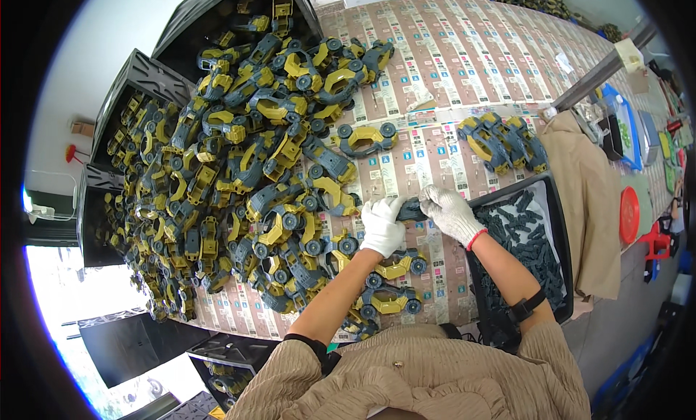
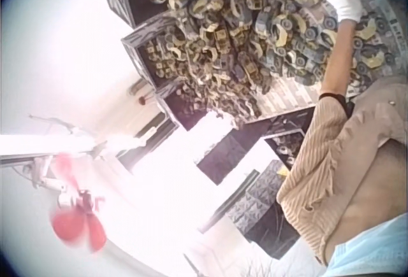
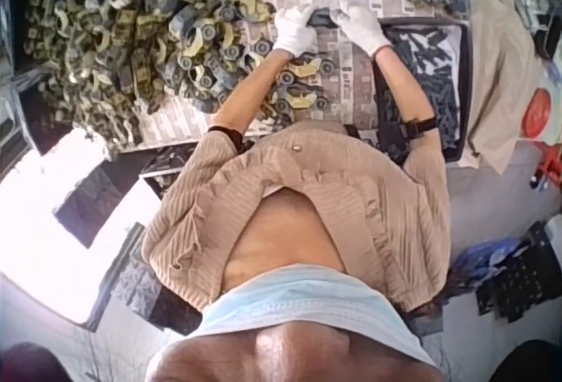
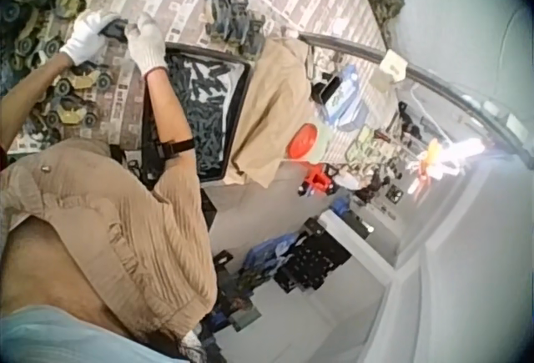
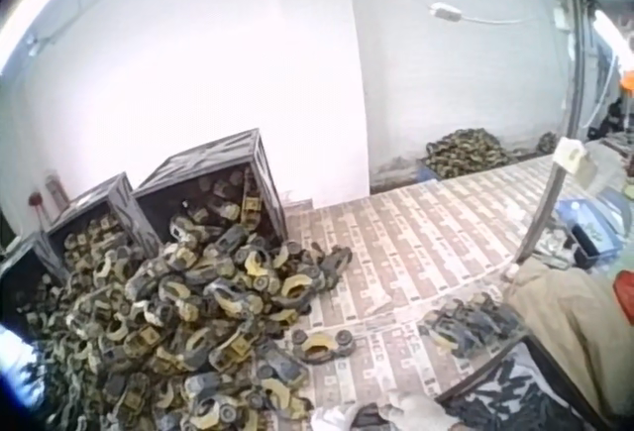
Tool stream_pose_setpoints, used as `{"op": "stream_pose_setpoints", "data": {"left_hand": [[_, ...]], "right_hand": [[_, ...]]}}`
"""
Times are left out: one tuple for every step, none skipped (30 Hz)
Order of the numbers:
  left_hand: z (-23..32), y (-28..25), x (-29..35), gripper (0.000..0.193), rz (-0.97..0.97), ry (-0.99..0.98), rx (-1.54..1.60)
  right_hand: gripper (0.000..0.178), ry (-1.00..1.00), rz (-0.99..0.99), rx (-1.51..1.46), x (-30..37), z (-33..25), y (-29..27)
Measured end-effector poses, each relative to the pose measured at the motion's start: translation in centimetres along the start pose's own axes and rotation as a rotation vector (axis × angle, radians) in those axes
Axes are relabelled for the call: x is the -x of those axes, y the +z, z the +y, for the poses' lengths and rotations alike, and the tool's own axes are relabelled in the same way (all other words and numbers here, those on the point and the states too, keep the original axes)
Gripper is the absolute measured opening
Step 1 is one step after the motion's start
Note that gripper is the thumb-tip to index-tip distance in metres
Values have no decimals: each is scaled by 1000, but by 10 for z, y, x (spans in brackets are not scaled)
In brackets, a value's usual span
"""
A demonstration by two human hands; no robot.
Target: Sorting toy car bodies from crates onto a table and then attaching plastic base components to each car.
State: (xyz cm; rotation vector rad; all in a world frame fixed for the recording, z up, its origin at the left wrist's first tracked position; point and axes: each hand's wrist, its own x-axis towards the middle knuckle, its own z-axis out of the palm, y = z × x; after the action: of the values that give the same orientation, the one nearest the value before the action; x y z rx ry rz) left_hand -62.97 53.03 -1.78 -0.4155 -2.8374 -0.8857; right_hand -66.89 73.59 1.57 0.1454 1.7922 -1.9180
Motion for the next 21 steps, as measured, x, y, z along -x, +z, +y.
{"op": "stream_pose_setpoints", "data": {"left_hand": [[0, 0, 1, 61, 0, -1, 0], [1, -2, 0, 61, -19, -18, -3], [3, -2, -1, 61, -39, -29, -2], [4, -1, -1, 61, -39, -27, -2], [5, 1, -2, 62, -31, -17, -11], [7, 1, -3, 62, -23, -7, -18], [9, 1, -5, 62, -25, 1, -16], [12, -4, -6, 58, -4, 5, -3], [13, -6, -7, 53, 18, 12, 12], [13, -4, -9, 53, 16, 21, 15], [8, -3, -8, 44, 67, -37, 60], [6, -1, -10, 35, 113, -83, 111], [7, 2, -13, 35, 103, -64, 121], [10, 3, -16, 27, 51, -89, 34], [13, 6, -19, 24, 1, -110, -50], [14, 9, -20, 22, -17, -184, 19], [14, 13, -16, 23, -16, -161, -64], [11, 14, -10, 24, -3, -127, -74], [8, 17, -6, 26, 9, -93, -84], [11, 16, -7, 26, 1, -75, -79], [13, 16, -8, 28, -39, -90, -115]], "right_hand": [[6, 1, -1, 0, 5, -17, 5], [9, 37, -21, 300, 12, -41, 12], [11, 73, -35, 601, 16, -53, 14], [11, 72, -32, 600, 14, -46, 12], [14, 25, 4, 492, 11, -30, 8], [16, -21, 41, 382, 8, -16, 5], [16, -22, 49, 381, 5, -3, 4], [14, 12, 43, 78, 3, -1, 8], [13, 43, 38, -225, 3, 0, 9], [13, 39, 47, -226, 6, -1, 4], [13, -75, -6, 538, 14, -28, 13], [15, -184, -49, 1302, 19, -43, 18], [15, -173, -26, 1300, 19, -44, 19], [16, -201, -58, 1329, 21, -45, 19], [19, -227, -85, 1359, 22, -44, 17], [20, -377, -36, 1455, 19, -37, 17], [22, -320, -77, 1522, 16, -36, 15], [22, -166, -60, 1399, 18, -47, 23], [23, -19, -43, 1267, 20, -57, 27], [23, -11, -23, 1261, 20, -56, 26], [23, -54, -52, 1348, 19, -51, 25]]}}
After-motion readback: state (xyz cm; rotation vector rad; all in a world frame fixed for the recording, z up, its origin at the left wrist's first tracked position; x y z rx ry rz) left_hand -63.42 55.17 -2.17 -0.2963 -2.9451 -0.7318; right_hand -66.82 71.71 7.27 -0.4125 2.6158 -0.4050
